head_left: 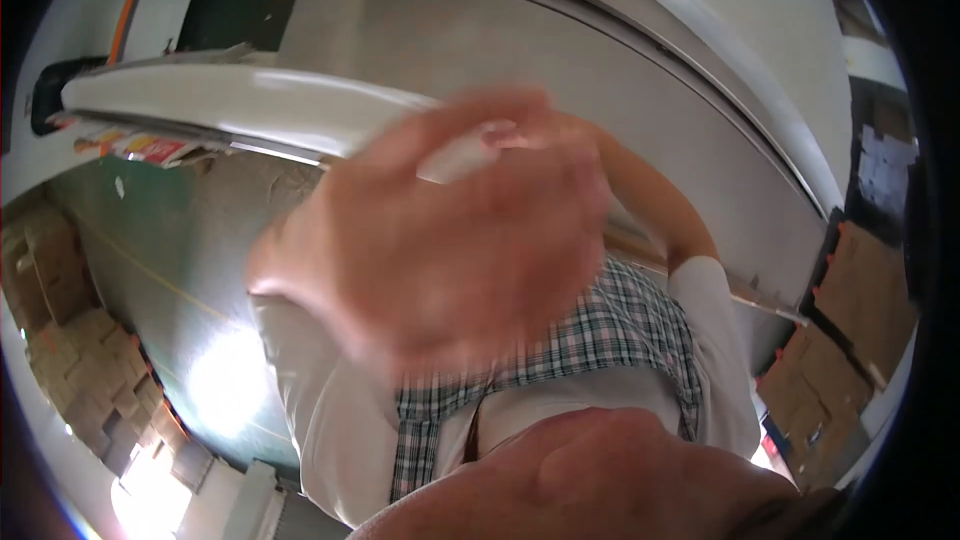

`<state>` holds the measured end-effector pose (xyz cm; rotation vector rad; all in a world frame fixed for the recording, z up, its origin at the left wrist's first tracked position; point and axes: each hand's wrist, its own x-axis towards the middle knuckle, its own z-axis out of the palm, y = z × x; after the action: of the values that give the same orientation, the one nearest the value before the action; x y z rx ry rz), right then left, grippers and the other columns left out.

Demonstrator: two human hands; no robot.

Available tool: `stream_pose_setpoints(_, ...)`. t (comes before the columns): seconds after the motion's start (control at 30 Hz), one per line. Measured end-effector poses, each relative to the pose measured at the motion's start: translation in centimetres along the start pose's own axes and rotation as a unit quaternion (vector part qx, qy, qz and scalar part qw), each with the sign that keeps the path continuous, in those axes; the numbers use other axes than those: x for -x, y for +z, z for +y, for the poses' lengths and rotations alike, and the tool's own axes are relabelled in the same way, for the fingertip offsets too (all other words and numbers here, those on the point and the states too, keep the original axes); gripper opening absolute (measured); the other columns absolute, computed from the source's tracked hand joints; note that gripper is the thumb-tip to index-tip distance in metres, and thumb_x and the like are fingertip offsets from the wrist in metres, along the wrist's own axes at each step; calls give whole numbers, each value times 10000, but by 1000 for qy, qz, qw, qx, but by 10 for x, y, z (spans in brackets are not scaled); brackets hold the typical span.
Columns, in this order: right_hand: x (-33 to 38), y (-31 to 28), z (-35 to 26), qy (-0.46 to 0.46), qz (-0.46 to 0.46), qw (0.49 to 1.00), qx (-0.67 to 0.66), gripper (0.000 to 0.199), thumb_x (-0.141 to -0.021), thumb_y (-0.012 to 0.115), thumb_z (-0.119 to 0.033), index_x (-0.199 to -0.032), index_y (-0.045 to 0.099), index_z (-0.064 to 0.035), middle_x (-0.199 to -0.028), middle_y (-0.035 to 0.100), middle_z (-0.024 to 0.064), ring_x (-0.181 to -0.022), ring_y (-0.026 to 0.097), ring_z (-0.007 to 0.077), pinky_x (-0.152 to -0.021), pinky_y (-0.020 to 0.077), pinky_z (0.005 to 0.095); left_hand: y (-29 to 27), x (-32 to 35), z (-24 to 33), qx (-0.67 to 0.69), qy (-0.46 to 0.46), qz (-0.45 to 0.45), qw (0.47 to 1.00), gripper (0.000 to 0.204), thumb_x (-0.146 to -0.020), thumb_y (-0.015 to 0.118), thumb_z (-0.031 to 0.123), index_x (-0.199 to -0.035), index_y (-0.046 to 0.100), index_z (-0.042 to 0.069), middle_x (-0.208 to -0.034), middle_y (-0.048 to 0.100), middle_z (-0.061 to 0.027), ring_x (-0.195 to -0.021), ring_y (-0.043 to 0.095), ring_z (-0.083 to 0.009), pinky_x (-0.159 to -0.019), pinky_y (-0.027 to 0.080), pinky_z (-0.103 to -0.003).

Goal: Stacking large sheets of paper onto a processing machine.

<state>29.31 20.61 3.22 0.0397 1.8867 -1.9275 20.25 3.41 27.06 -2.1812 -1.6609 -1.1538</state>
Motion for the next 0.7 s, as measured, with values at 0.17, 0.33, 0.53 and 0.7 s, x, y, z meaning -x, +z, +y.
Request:
stream_pose_setpoints(0.17,23,-51,31,-11,251,950,183,364,-834,601,-250,-1124,515,-47,-969,574,87,-850,563,150,-760,457,299,-18,-27,37,29,-63,10,998,119,-685,658,175,-772,585,137,-870,626,-31,-815,621,-205,-747,505,-374)
stream_pose_setpoints(0.33,102,-142,81,-36,602,705,373,201,-817,570,-212,-834,585,-13,-775,593,130,-683,572,256,-613,454,335,35,-46,-13,90,53,110,988,212,-580,603,189,-760,576,81,-760,581,-39,-692,585,-201,-603,483,-353)
stream_pose_setpoints(0.53,141,-151,104,62,660,640,388,222,-842,548,-241,-791,575,-27,-761,578,130,-685,554,304,-613,435,365,120,-35,-161,88,-97,21,991,72,-751,582,91,-808,567,51,-770,579,-84,-692,589,-253,-645,512,-351)
stream_pose_setpoints(0.7,116,-146,97,43,675,593,437,228,-849,543,-230,-739,542,-31,-718,547,129,-636,530,308,-572,420,386,164,66,-370,457,-564,244,643,280,-846,524,232,-983,588,-3,-773,611,-55,-762,562,-171,-674,458,-269)
